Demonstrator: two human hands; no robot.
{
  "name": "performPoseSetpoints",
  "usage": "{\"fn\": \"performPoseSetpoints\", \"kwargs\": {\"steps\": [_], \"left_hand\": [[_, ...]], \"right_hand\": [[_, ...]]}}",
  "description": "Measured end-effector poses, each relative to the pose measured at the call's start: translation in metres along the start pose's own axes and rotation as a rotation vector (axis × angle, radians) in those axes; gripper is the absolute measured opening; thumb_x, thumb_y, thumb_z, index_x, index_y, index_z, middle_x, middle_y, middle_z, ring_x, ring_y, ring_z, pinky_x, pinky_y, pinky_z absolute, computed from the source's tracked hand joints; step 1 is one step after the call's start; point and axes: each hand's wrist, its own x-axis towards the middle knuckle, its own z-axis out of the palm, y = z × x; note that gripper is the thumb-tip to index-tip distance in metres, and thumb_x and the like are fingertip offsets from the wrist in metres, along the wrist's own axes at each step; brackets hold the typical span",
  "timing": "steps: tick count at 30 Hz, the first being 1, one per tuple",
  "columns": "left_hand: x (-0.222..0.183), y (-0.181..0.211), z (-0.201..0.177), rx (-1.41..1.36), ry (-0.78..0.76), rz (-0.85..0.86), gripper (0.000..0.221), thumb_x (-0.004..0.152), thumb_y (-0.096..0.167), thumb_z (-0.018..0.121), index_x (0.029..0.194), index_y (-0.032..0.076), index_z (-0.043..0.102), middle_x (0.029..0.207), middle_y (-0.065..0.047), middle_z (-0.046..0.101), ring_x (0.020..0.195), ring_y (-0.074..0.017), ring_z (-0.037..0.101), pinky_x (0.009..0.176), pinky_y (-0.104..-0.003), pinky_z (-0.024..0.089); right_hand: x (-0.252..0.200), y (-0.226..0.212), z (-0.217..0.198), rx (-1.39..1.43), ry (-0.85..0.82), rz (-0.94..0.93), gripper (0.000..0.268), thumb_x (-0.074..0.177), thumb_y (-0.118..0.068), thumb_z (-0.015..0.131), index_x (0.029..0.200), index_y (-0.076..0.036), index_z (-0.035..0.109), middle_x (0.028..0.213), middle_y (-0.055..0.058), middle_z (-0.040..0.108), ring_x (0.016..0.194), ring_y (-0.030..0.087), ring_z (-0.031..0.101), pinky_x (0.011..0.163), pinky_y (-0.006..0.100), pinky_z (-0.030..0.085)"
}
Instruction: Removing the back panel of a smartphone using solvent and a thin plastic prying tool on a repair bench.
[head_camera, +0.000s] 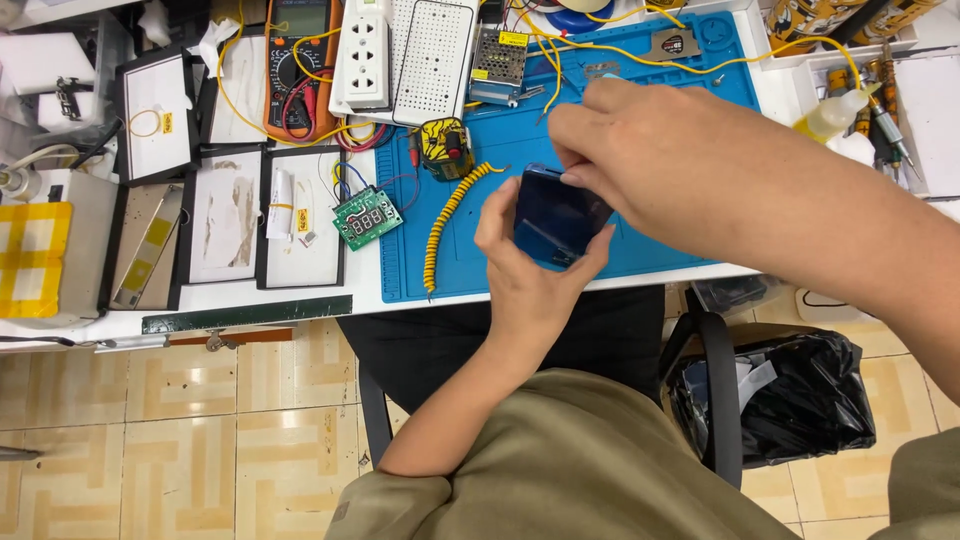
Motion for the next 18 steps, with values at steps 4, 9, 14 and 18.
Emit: {"fn": "performPoseSetpoints", "kwargs": {"steps": [4, 9, 14, 18], "left_hand": [[-0.004, 0.002, -0.001, 0.055, -0.134, -0.156, 0.092, 0.099, 0.026, 0.090, 0.170, 0.010, 0.034, 0.160, -0.019, 0.052, 0.150, -0.0362, 0.056, 0.117, -0.047, 0.061], [0.022, -0.013, -0.013, 0.262, -0.412, 0.172, 0.087, 0.101, 0.015, 0.088, 0.172, 0.013, 0.039, 0.158, -0.013, 0.060, 0.145, -0.0325, 0.062, 0.120, -0.048, 0.052], [0.055, -0.004, -0.024, 0.699, -0.631, 0.636, 0.092, 0.085, 0.007, 0.091, 0.166, 0.016, 0.048, 0.148, -0.002, 0.066, 0.131, -0.0235, 0.069, 0.115, -0.046, 0.051], [0.066, -0.001, -0.029, 0.802, -0.680, 0.869, 0.053, 0.111, 0.002, 0.073, 0.160, 0.013, 0.057, 0.146, -0.006, 0.067, 0.129, -0.0239, 0.068, 0.116, -0.047, 0.053]], "right_hand": [[-0.002, 0.031, 0.017, 0.133, 0.139, 0.012, 0.013, 0.113, -0.027, 0.070, 0.106, -0.017, 0.065, 0.098, 0.006, 0.071, 0.091, 0.033, 0.068, 0.078, 0.050, 0.052], [-0.029, 0.046, 0.018, 0.301, 0.232, 0.138, 0.015, 0.106, -0.026, 0.084, 0.106, -0.014, 0.075, 0.097, 0.003, 0.077, 0.088, 0.023, 0.071, 0.080, 0.040, 0.054], [-0.043, 0.063, 0.048, 0.542, 0.247, 0.239, 0.018, 0.095, -0.027, 0.095, 0.100, -0.016, 0.081, 0.094, 0.000, 0.082, 0.083, 0.016, 0.071, 0.077, 0.032, 0.056], [-0.048, 0.073, 0.070, 0.676, 0.179, 0.203, 0.012, 0.097, -0.021, 0.091, 0.098, -0.013, 0.083, 0.085, 0.001, 0.080, 0.080, 0.013, 0.072, 0.075, 0.029, 0.056]]}}
